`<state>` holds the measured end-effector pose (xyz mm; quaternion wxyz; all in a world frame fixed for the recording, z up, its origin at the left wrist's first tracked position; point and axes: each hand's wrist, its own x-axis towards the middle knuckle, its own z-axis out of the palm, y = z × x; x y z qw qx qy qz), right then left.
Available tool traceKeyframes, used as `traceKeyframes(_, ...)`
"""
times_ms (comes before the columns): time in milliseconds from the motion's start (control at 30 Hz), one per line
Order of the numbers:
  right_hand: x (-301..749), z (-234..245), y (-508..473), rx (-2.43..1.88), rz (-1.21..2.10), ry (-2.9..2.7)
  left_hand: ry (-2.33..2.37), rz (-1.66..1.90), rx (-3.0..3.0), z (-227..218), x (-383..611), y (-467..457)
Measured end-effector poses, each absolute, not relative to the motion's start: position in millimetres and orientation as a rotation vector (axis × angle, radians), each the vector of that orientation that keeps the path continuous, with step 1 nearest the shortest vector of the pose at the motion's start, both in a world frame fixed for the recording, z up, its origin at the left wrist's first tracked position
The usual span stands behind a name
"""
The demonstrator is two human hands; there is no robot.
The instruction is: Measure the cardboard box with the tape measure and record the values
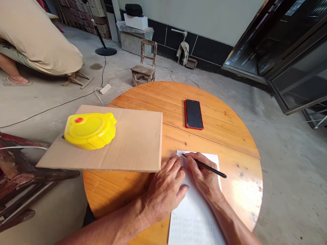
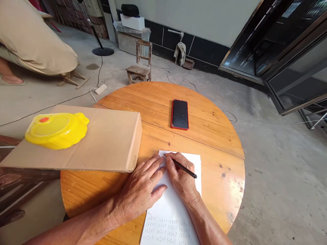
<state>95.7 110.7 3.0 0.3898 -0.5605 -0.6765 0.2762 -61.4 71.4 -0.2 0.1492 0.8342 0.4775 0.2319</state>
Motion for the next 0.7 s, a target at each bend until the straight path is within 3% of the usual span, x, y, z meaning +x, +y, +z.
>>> traceKeyframes(700,98.4,2.0,110.3,-1.441,0.711,-1.696,1.370,0.677,2.402,-0.6,-61.5,71.6)
